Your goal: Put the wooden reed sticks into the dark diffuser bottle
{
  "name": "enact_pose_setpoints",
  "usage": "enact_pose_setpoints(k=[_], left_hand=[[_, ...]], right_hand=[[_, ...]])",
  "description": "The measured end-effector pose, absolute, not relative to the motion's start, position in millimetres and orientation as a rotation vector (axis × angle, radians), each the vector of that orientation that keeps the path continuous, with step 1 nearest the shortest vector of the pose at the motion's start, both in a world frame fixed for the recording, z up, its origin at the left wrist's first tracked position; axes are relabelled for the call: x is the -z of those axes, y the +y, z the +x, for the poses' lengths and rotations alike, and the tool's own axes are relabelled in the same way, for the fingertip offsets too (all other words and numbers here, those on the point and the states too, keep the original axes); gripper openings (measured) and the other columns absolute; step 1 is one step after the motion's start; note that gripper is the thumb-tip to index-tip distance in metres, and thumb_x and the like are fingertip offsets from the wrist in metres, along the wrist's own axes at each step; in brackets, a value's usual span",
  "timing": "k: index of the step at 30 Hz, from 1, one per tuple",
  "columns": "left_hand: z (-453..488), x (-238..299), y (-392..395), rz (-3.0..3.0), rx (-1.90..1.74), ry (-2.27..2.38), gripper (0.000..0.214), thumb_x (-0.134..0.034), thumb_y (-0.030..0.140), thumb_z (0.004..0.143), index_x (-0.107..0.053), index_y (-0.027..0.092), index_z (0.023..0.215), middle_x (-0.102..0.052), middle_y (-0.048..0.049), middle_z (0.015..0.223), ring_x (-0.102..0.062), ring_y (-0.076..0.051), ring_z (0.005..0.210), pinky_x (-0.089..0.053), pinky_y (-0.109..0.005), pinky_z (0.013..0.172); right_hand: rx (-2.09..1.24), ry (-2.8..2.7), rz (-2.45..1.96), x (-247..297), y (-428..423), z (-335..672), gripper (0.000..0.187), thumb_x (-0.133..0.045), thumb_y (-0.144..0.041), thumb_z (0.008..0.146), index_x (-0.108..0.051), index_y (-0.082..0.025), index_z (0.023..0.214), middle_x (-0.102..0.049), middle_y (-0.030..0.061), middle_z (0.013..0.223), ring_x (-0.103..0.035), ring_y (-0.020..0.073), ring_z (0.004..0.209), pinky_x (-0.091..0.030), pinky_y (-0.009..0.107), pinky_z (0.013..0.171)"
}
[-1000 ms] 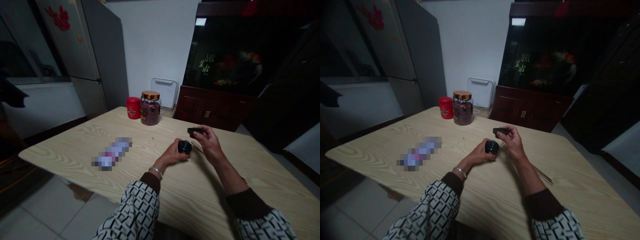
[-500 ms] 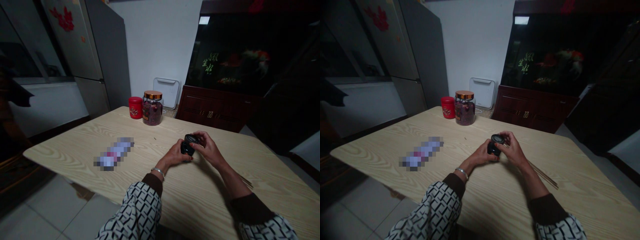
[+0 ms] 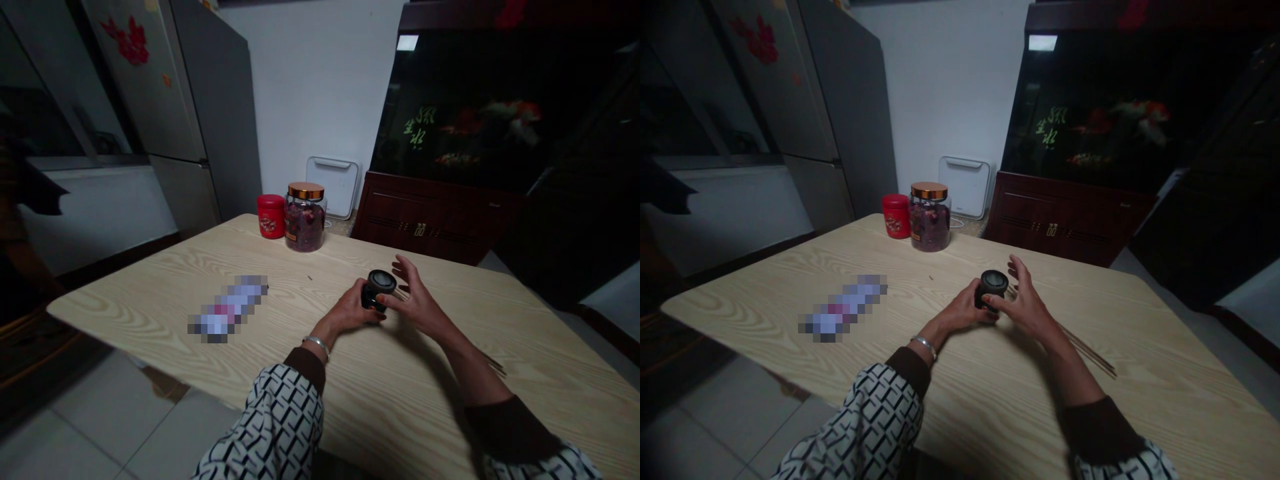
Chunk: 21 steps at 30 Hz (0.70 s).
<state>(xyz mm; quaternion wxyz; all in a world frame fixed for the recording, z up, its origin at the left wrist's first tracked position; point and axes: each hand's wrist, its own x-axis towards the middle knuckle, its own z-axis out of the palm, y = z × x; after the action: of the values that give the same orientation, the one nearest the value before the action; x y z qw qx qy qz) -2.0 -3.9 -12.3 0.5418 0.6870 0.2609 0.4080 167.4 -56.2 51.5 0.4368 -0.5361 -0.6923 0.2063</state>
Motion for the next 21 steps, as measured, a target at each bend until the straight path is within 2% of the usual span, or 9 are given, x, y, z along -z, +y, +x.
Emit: enact_pose_setpoints(k=[3, 5, 8, 9, 11, 14, 16, 18, 21], left_hand=[[-1.9, 15.1, -2.8, 1.636, -0.975, 0.623, 0.071, -0.087, 0.030, 0.060, -0.051, 0.016, 0.119, -0.061, -0.0084, 0.107, -0.057, -0.021, 0.096, -0.046, -0.033, 0.083], [-1.8, 16.4, -2.1, 1.641, -0.961, 0.639, 0.071, -0.087, 0.031, 0.060, -0.051, 0.016, 0.119, -0.061, -0.0069, 0.103, -0.057, -0.019, 0.090, -0.046, -0.031, 0.079], [-1.5, 16.5, -1.5, 1.655, -0.951, 0.673, 0.072, -0.088, 0.032, 0.058, -0.051, 0.016, 0.118, -0.060, -0.0058, 0.101, -0.055, -0.017, 0.086, -0.045, -0.030, 0.077], [-1.4, 15.9, -1.4, 1.660, -0.952, 0.682, 0.072, -0.088, 0.032, 0.058, -0.051, 0.016, 0.118, -0.060, -0.0060, 0.101, -0.055, -0.017, 0.087, -0.045, -0.029, 0.077], [-1.3, 14.4, -1.7, 1.666, -0.948, 0.696, 0.071, -0.087, 0.031, 0.058, -0.051, 0.016, 0.118, -0.060, -0.0066, 0.102, -0.055, -0.017, 0.087, -0.045, -0.029, 0.078], [-1.6, 12.0, -2.6, 1.676, -0.939, 0.704, 0.071, -0.087, 0.031, 0.059, -0.051, 0.015, 0.118, -0.060, -0.0077, 0.104, -0.055, -0.018, 0.089, -0.045, -0.030, 0.079], [-1.9, 11.3, -3.2, 1.676, -0.947, 0.692, 0.071, -0.088, 0.031, 0.058, -0.052, 0.015, 0.118, -0.060, -0.0078, 0.106, -0.055, -0.019, 0.092, -0.045, -0.031, 0.080], [-2.1, 11.3, -3.4, 1.672, -0.965, 0.680, 0.072, -0.088, 0.031, 0.059, -0.052, 0.015, 0.119, -0.060, -0.0077, 0.107, -0.055, -0.020, 0.094, -0.045, -0.031, 0.082], [-2.3, 12.0, -2.9, 1.682, -0.965, 0.686, 0.072, -0.088, 0.032, 0.058, -0.052, 0.015, 0.118, -0.060, -0.0077, 0.105, -0.054, -0.020, 0.094, -0.045, -0.032, 0.081]], right_hand=[[-0.680, -1.691, -1.273, -53.9, -65.8, 171.8, 0.096, -0.072, -0.055, 0.077, -0.020, -0.026, 0.152, -0.052, 0.0164, 0.141, -0.050, 0.0292, 0.131, -0.040, 0.048, 0.106], [-0.566, -1.590, -1.367, -55.4, -73.3, 176.4, 0.080, -0.063, -0.058, 0.083, -0.031, -0.024, 0.147, -0.066, 0.0122, 0.116, -0.062, 0.0278, 0.113, -0.045, 0.046, 0.099], [-0.304, -1.387, -1.543, -56.4, -81.0, 182.1, 0.058, -0.046, -0.064, 0.091, -0.048, -0.023, 0.131, -0.065, 0.0047, 0.081, -0.065, 0.0265, 0.087, -0.048, 0.046, 0.087], [-0.277, -1.365, -1.552, -56.6, -81.7, 182.7, 0.055, -0.042, -0.065, 0.092, -0.051, -0.023, 0.128, -0.064, 0.0042, 0.079, -0.065, 0.0263, 0.085, -0.048, 0.046, 0.086], [-0.320, -1.391, -1.490, -57.3, -79.9, 180.8, 0.054, -0.041, -0.064, 0.093, -0.052, -0.024, 0.126, -0.068, 0.0065, 0.087, -0.065, 0.0268, 0.095, -0.047, 0.045, 0.090], [-0.484, -1.463, -1.341, -59.9, -72.8, 173.1, 0.055, -0.047, -0.061, 0.091, -0.048, -0.024, 0.133, -0.065, 0.0124, 0.123, -0.057, 0.0262, 0.121, -0.044, 0.043, 0.100], [-0.587, -1.514, -1.282, -62.1, -69.2, 169.2, 0.060, -0.052, -0.058, 0.090, -0.045, -0.025, 0.139, -0.059, 0.0130, 0.136, -0.055, 0.0252, 0.126, -0.044, 0.041, 0.101], [-0.581, -1.540, -1.315, -64.2, -68.5, 169.1, 0.060, -0.052, -0.057, 0.090, -0.045, -0.024, 0.140, -0.066, 0.0121, 0.125, -0.063, 0.0248, 0.113, -0.047, 0.041, 0.096], [-0.333, -1.444, -1.486, -65.5, -70.5, 174.4, 0.053, -0.045, -0.059, 0.093, -0.056, -0.021, 0.129, -0.070, 0.0063, 0.085, -0.067, 0.0231, 0.078, -0.051, 0.042, 0.081]])
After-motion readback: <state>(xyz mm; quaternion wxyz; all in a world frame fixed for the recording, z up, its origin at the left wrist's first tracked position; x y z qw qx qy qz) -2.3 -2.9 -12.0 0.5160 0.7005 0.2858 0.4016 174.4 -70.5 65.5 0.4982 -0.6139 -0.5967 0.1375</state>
